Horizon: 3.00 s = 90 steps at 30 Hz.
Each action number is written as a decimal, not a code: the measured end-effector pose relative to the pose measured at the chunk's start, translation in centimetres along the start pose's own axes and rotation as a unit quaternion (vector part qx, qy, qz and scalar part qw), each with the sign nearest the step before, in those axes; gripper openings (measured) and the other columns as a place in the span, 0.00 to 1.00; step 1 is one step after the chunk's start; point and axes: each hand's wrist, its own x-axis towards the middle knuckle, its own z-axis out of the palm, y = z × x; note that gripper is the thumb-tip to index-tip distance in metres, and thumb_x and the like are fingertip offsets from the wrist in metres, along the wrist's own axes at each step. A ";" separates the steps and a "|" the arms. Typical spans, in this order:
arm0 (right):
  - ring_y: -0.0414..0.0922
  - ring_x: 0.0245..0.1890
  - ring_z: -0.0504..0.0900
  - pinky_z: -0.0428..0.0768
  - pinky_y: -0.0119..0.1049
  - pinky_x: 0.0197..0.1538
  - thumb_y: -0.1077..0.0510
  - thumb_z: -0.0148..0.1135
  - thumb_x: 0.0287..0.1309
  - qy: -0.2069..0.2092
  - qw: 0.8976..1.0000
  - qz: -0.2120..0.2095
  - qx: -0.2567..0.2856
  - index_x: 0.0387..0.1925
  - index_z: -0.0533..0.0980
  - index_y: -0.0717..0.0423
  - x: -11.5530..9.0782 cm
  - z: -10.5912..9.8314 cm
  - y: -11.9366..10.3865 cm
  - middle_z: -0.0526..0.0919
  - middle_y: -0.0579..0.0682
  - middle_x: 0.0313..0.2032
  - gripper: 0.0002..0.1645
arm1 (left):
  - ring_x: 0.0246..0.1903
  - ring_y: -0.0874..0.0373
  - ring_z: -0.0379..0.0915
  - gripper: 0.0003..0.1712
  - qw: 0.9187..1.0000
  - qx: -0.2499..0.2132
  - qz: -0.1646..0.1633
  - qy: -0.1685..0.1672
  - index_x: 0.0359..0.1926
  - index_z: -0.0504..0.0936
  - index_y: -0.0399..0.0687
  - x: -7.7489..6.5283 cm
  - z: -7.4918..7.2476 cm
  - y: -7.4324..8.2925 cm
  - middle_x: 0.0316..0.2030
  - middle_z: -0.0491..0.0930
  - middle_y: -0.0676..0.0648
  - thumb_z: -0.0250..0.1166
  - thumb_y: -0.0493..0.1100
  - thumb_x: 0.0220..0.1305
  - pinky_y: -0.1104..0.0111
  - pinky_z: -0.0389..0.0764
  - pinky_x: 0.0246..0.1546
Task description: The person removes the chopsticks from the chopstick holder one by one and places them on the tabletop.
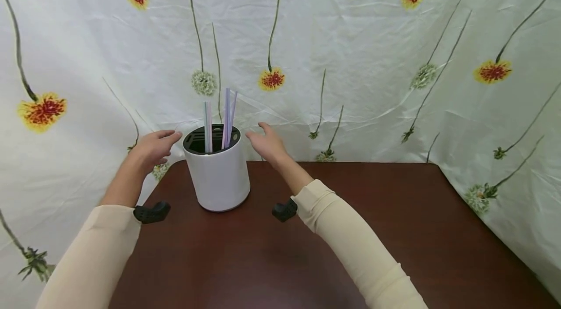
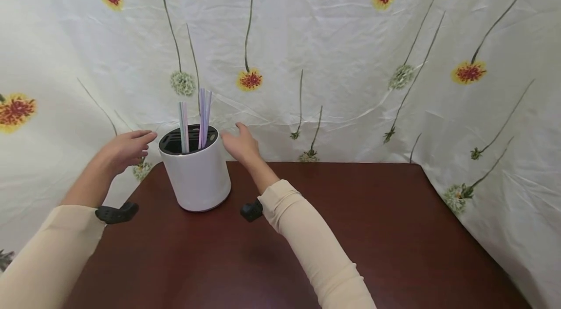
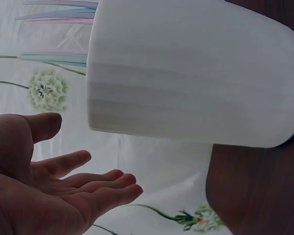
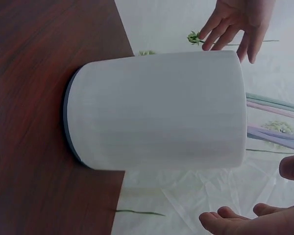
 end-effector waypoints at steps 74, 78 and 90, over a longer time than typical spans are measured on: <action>0.62 0.68 0.71 0.69 0.53 0.71 0.55 0.52 0.76 -0.091 0.988 0.063 0.107 0.76 0.55 0.69 -6.1 -19.3 10.3 0.66 0.70 0.70 0.37 | 0.66 0.42 0.72 0.34 0.982 -0.139 0.105 -0.067 0.74 0.67 0.43 0.8 19.4 11.2 0.71 0.68 0.37 0.56 0.56 0.77 0.51 0.76 0.65; 0.63 0.68 0.72 0.70 0.52 0.71 0.56 0.53 0.75 -0.085 0.988 0.059 0.111 0.75 0.56 0.70 -6.1 -19.2 10.5 0.67 0.71 0.69 0.37 | 0.70 0.43 0.66 0.31 0.981 -0.154 0.108 -0.057 0.74 0.68 0.46 1.6 19.4 11.7 0.73 0.66 0.40 0.54 0.54 0.78 0.51 0.70 0.70; 0.65 0.67 0.72 0.72 0.52 0.70 0.55 0.53 0.75 -0.083 0.990 0.043 0.108 0.74 0.56 0.72 -6.4 -19.1 10.8 0.68 0.72 0.68 0.37 | 0.70 0.46 0.67 0.29 0.974 -0.197 0.108 -0.038 0.70 0.74 0.43 3.0 21.0 11.4 0.71 0.70 0.40 0.61 0.52 0.75 0.50 0.71 0.69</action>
